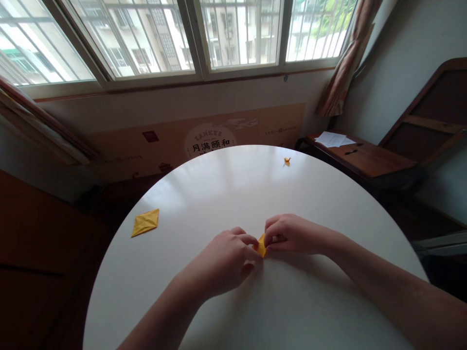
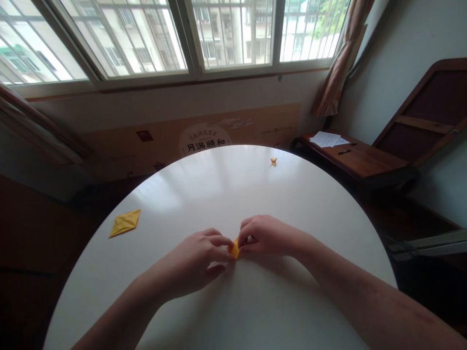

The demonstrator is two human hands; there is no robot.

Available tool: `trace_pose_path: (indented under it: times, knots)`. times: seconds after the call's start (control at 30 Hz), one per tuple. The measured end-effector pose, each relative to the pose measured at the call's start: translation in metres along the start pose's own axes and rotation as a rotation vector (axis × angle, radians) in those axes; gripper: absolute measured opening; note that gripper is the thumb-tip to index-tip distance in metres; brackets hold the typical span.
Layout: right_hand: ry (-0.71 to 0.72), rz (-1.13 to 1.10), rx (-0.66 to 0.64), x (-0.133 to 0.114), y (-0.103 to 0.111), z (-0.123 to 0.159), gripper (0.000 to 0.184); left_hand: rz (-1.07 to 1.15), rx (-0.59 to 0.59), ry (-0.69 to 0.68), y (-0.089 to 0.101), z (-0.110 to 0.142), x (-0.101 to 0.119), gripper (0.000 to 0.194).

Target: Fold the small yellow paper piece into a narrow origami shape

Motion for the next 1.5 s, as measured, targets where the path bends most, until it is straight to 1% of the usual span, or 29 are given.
trace_pose_path:
  times: [0.13,0.27,0.33,0.4,0.53,0.67,0.77,0.93,1.17,1.5]
  knots:
    - [0.002,0.004,-0.040,-0.002,0.003,0.002,0.010,0.003,-0.021,-0.004,0.001,-0.001,0.003,0.020]
    - [0.001,0.014,-0.093,-0.004,0.004,0.002,0.012,-0.017,-0.010,0.005,0.001,-0.001,0.007,0.017]
    - [-0.007,0.014,-0.101,-0.004,0.004,0.003,0.012,0.002,-0.020,0.007,0.000,-0.001,0.010,0.021]
    - [-0.016,0.013,-0.102,-0.003,0.004,0.003,0.010,0.037,-0.029,0.006,0.000,0.000,0.013,0.025]
    - [-0.056,0.006,-0.090,-0.003,0.004,0.004,0.009,0.070,-0.019,0.001,0.001,0.001,0.016,0.023]
    - [-0.093,0.002,-0.084,-0.005,0.005,0.004,0.011,0.079,-0.046,0.024,0.000,0.001,0.018,0.025]
    - [-0.095,0.003,-0.095,-0.007,0.007,0.005,0.013,0.070,-0.055,0.035,-0.001,0.002,0.018,0.026]
    - [-0.075,-0.005,-0.117,-0.008,0.009,0.006,0.012,0.049,-0.058,0.010,-0.002,0.002,0.018,0.026]
    - [-0.061,0.016,-0.122,-0.008,0.008,0.006,0.012,0.056,-0.040,0.007,-0.004,0.002,0.017,0.025]
    - [-0.136,0.009,-0.086,-0.010,0.003,0.004,0.012,0.056,-0.048,0.006,-0.004,0.002,0.017,0.024]
Point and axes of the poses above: each hand's wrist, its own z-axis away from the middle knuckle, its own y-axis out of the back of the hand, x = y × z, the point moved 2 cm from there along -z, towards the middle knuckle, and after that the axes turned 10 degrees about -y, right-handed, at the moved point
